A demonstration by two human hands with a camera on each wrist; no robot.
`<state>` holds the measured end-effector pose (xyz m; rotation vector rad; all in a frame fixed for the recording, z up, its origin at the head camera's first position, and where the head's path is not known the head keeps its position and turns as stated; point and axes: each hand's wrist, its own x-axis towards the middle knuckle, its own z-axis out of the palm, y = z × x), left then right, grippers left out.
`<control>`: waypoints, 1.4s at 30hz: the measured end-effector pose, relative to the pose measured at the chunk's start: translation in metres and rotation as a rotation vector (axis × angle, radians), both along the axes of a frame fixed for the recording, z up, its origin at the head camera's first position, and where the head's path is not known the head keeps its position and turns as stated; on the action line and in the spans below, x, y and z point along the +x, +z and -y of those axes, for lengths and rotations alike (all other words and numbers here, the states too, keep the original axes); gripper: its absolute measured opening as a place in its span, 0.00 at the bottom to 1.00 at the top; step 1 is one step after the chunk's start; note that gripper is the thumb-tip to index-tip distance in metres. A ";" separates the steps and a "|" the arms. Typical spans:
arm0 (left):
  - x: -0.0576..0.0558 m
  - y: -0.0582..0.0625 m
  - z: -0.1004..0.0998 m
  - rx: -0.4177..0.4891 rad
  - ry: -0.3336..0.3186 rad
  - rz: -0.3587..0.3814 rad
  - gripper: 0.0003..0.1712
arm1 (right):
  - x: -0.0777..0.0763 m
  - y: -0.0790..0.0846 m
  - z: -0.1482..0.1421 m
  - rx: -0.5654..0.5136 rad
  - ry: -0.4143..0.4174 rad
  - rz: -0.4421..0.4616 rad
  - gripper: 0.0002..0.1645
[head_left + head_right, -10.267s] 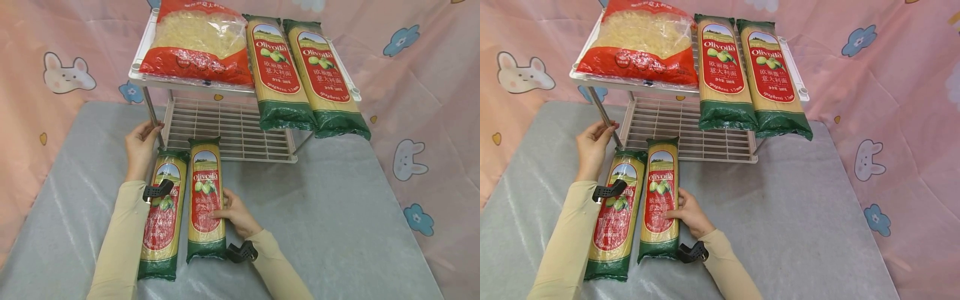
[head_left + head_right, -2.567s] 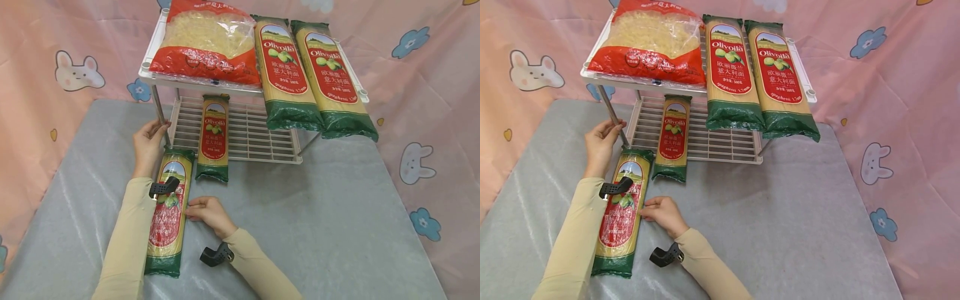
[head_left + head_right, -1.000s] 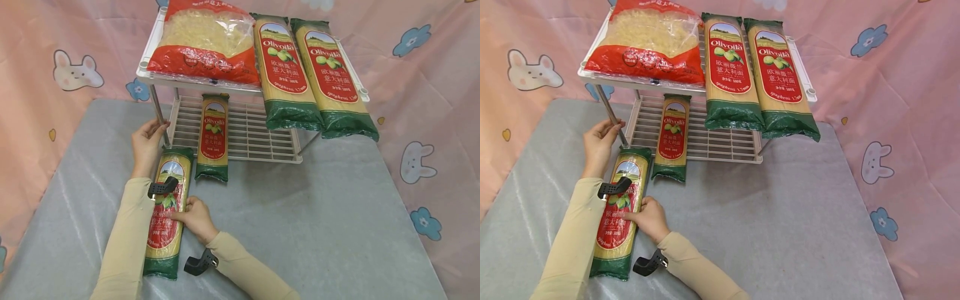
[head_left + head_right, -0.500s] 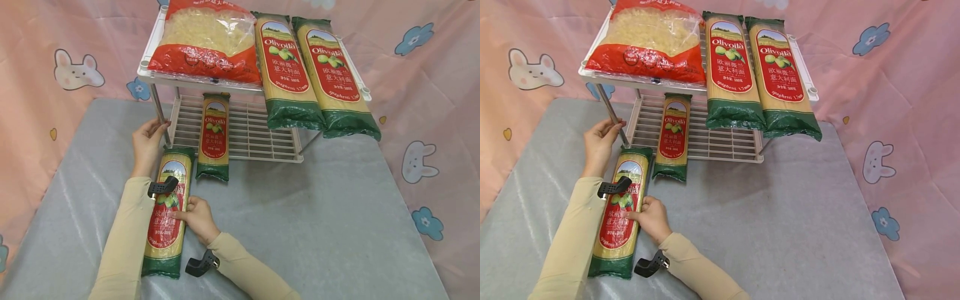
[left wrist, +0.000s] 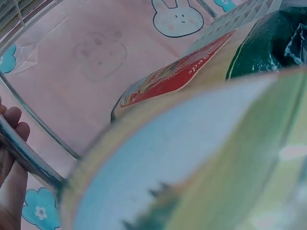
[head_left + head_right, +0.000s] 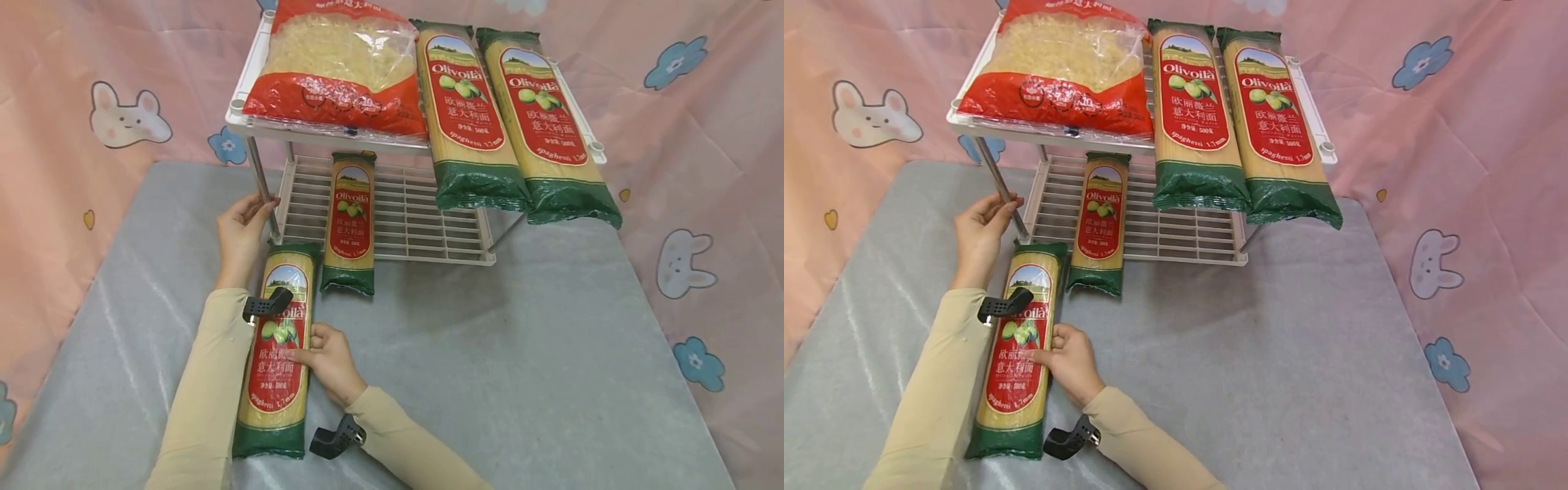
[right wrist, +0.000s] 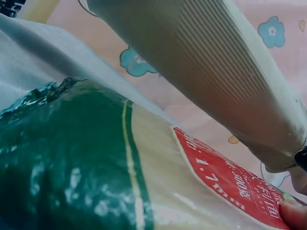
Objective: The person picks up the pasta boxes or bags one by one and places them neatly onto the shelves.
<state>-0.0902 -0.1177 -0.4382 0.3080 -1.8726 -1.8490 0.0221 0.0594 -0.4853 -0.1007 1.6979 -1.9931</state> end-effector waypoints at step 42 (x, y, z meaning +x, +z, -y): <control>0.000 0.001 0.000 0.026 0.006 0.003 0.15 | -0.030 0.011 -0.058 0.050 -0.104 -0.061 0.18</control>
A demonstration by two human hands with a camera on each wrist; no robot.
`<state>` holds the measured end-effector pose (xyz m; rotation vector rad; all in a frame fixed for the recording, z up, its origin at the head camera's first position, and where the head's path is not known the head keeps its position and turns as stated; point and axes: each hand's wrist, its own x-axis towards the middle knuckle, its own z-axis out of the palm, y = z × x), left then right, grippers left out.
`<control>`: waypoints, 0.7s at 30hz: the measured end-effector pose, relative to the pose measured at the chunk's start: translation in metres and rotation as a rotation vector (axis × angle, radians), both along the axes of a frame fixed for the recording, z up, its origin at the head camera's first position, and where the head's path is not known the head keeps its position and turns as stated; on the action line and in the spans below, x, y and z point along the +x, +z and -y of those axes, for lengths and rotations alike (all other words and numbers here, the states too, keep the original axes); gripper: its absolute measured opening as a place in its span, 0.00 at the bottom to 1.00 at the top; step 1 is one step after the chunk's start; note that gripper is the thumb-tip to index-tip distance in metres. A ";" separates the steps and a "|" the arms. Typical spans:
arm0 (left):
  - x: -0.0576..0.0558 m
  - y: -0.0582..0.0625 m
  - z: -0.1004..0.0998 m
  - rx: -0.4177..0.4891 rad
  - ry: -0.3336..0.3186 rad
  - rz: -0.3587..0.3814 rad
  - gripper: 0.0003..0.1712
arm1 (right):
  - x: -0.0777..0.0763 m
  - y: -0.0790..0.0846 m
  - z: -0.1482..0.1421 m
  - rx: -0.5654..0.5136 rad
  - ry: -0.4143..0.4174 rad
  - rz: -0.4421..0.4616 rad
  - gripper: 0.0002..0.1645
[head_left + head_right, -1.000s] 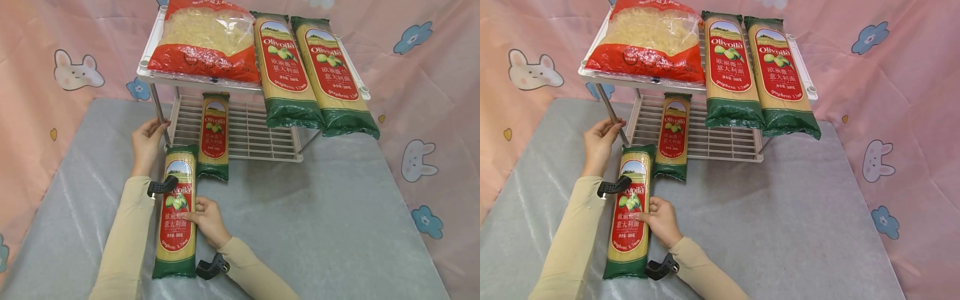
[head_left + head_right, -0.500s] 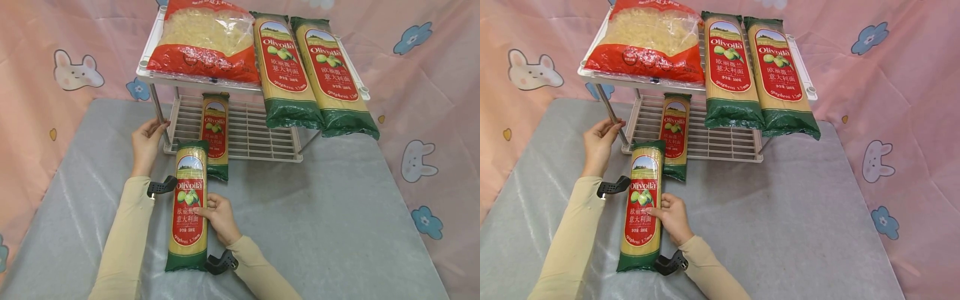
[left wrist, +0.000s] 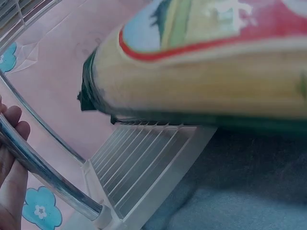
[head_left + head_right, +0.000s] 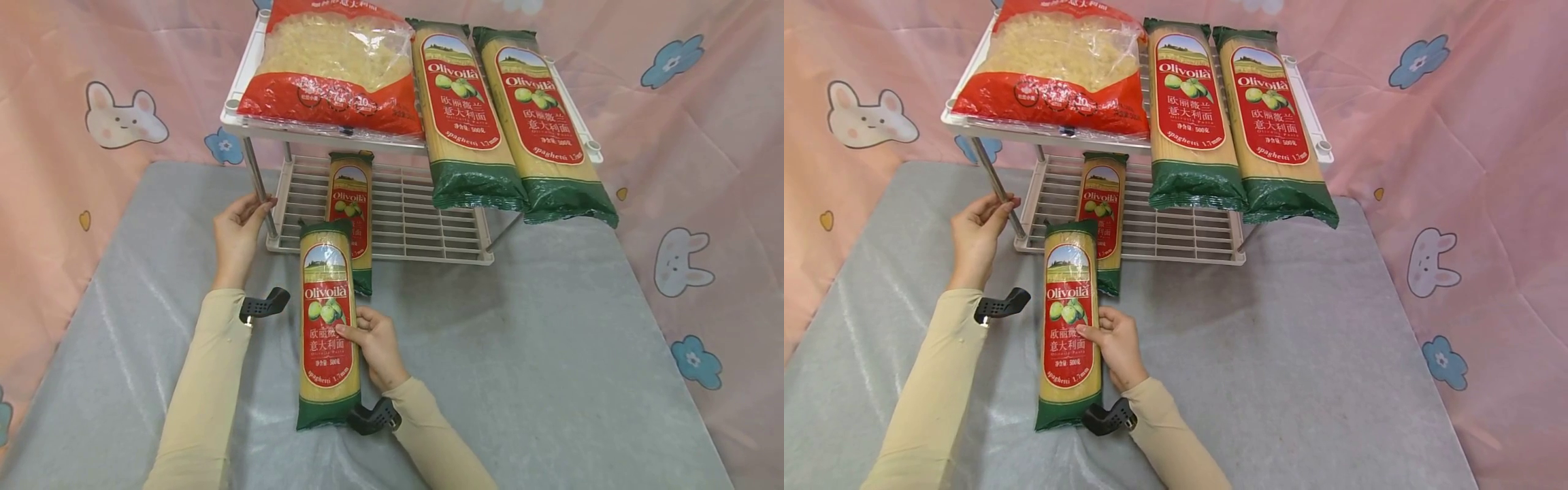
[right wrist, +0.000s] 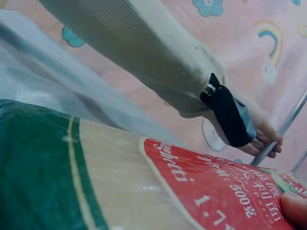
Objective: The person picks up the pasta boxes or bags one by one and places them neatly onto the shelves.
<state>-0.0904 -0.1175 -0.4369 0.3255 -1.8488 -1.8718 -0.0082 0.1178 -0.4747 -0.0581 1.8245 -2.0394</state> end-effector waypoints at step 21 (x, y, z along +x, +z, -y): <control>0.011 0.020 -0.007 -0.024 -0.003 0.034 0.14 | -0.030 0.014 -0.037 -0.010 -0.172 -0.061 0.19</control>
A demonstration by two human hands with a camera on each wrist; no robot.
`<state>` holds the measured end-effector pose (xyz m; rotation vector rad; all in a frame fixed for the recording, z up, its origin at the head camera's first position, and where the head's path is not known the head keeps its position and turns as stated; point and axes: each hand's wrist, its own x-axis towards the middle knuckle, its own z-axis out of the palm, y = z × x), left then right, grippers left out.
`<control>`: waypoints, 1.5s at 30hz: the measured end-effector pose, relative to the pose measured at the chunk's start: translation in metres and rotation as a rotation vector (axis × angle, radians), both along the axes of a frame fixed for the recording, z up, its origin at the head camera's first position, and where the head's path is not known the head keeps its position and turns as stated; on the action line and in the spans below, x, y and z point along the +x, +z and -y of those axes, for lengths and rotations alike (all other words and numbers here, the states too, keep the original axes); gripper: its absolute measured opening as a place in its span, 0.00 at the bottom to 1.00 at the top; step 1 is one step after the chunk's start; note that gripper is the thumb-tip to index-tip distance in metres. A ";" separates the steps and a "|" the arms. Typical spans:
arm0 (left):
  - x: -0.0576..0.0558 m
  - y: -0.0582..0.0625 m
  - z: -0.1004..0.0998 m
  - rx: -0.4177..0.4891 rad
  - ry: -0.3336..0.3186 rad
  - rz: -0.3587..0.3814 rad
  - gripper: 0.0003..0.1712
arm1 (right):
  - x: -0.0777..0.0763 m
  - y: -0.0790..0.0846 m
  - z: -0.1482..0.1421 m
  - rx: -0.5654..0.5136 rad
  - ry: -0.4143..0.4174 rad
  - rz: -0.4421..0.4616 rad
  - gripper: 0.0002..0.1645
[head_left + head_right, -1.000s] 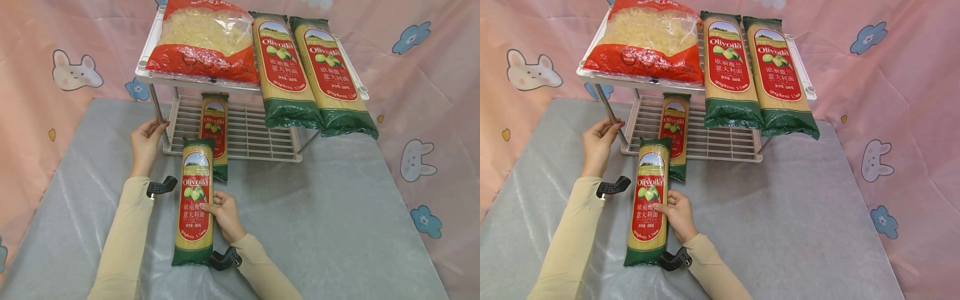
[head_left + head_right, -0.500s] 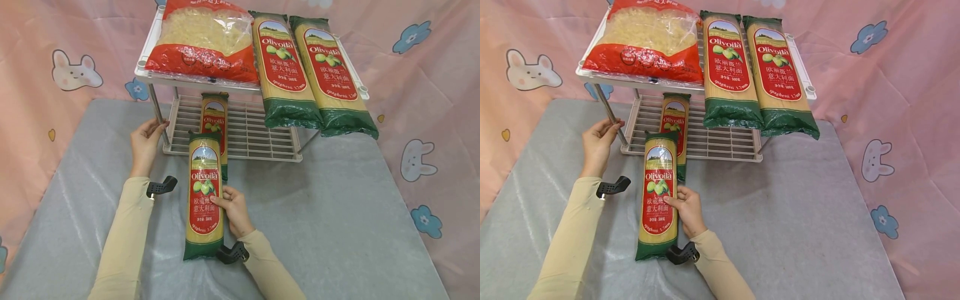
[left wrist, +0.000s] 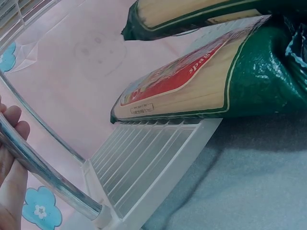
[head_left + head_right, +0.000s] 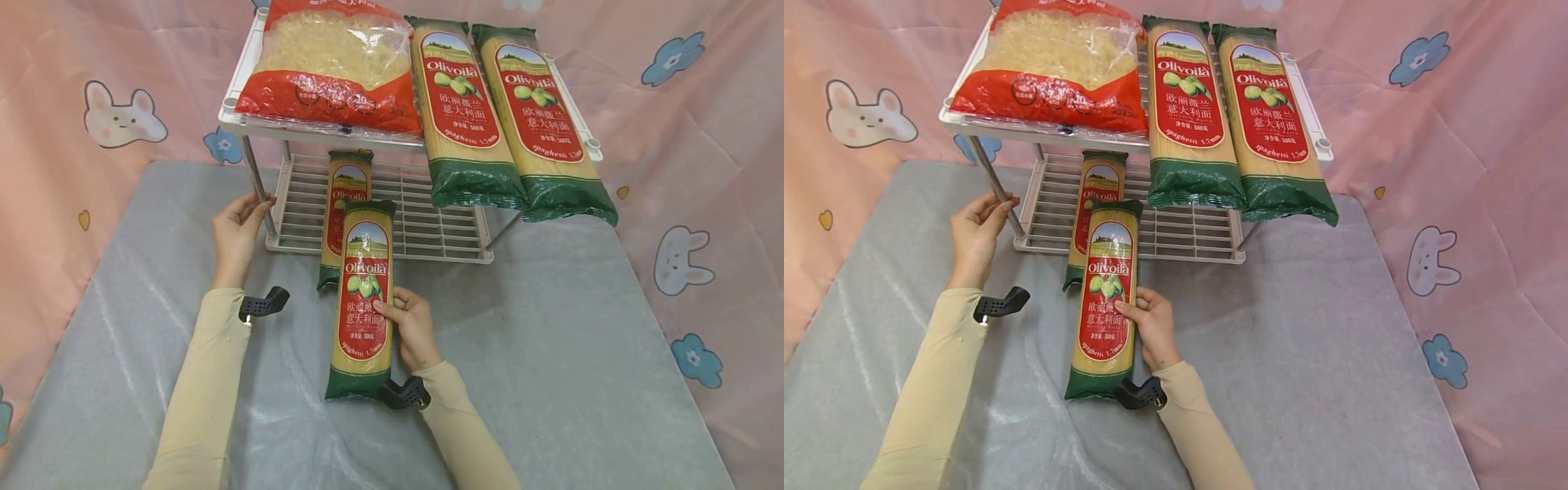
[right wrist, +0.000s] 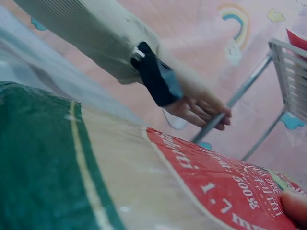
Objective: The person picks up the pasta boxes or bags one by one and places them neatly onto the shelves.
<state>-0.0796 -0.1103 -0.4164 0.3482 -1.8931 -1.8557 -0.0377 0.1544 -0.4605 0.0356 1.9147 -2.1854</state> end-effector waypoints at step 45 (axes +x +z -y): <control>-0.009 -0.017 0.007 -0.001 -0.006 0.001 0.15 | -0.116 0.020 -0.063 0.149 -0.074 0.038 0.25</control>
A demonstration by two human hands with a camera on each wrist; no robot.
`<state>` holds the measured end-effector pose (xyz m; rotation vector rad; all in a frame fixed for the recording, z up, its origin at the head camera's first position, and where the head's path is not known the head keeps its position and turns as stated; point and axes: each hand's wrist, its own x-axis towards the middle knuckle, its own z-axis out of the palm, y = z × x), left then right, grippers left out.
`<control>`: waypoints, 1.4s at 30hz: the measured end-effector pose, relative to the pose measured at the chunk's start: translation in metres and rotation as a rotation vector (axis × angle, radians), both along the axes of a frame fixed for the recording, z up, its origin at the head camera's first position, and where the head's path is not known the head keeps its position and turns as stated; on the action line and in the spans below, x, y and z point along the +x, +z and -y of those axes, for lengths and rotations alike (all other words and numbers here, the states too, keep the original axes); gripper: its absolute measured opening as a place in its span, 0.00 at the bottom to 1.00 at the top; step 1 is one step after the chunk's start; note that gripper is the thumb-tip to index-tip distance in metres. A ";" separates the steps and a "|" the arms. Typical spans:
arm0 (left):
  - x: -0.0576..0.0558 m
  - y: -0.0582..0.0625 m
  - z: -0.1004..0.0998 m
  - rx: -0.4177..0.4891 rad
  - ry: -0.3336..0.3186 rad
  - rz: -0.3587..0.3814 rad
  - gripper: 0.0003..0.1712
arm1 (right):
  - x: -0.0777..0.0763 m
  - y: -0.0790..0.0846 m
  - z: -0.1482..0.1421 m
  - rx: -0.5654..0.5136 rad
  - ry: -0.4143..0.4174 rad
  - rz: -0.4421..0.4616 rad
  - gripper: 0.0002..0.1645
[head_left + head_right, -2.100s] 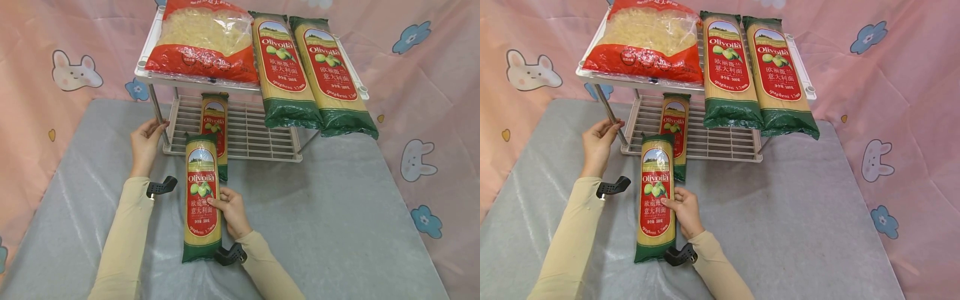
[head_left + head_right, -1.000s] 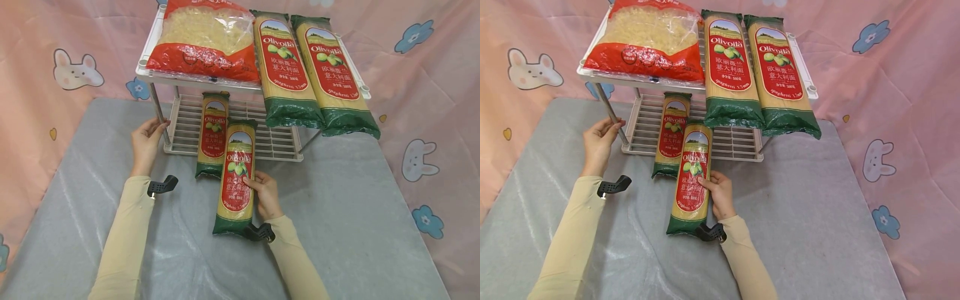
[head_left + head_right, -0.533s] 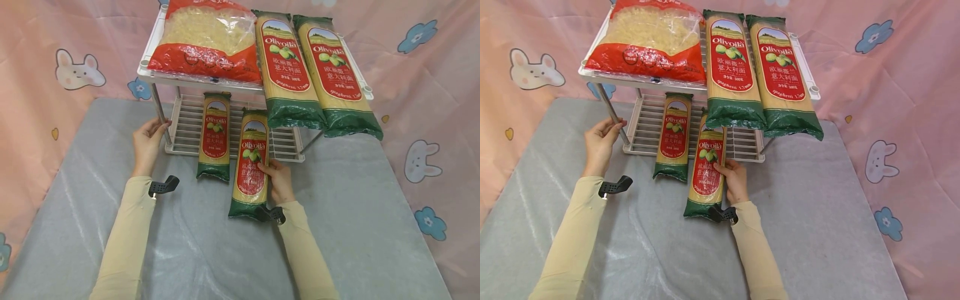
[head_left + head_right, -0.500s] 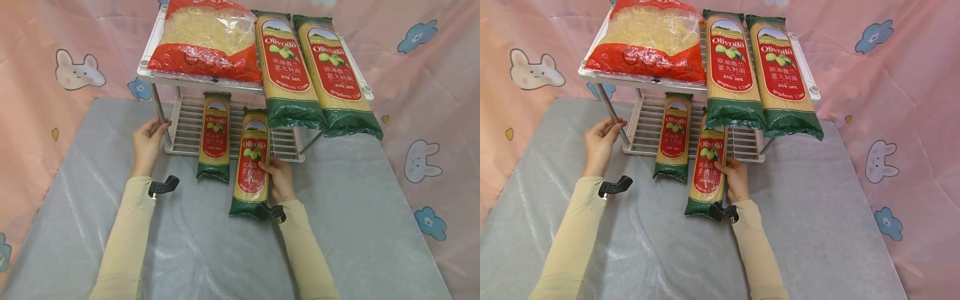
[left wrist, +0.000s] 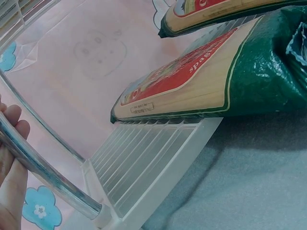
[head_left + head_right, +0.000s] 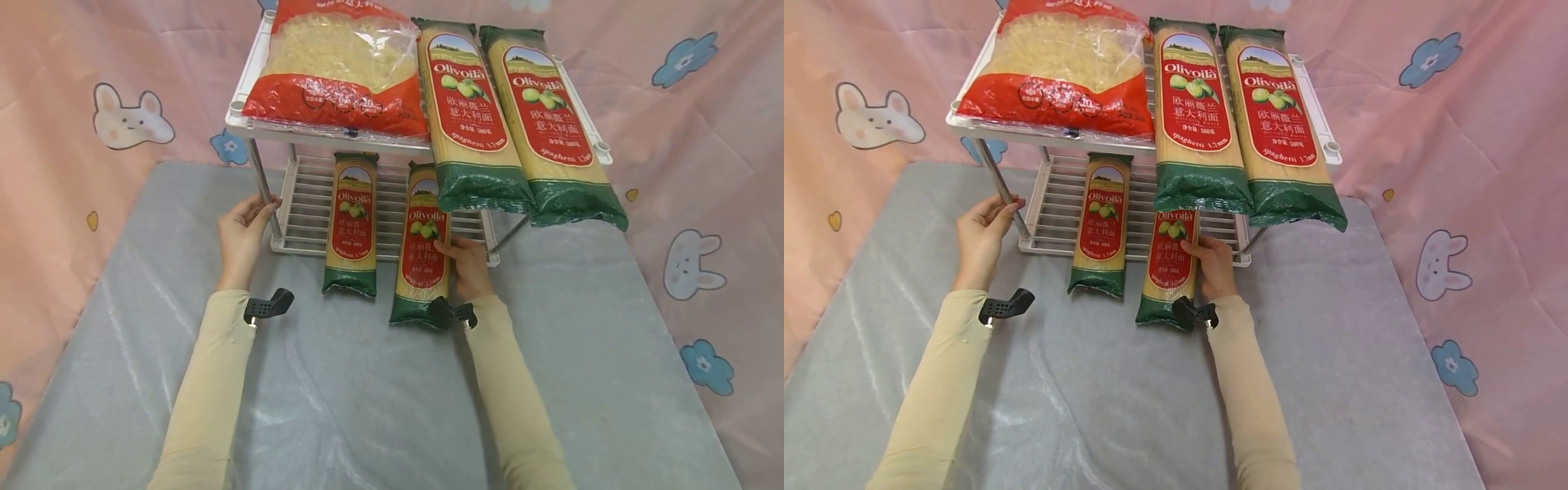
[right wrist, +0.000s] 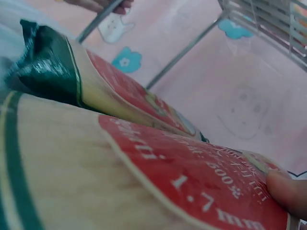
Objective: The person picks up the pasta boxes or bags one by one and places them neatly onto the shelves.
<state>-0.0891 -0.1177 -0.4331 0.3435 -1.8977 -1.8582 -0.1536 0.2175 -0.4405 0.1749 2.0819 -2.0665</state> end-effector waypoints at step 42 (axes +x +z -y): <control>-0.005 -0.010 -0.002 -0.014 -0.003 -0.020 0.15 | -0.054 0.006 0.009 0.347 0.139 0.073 0.27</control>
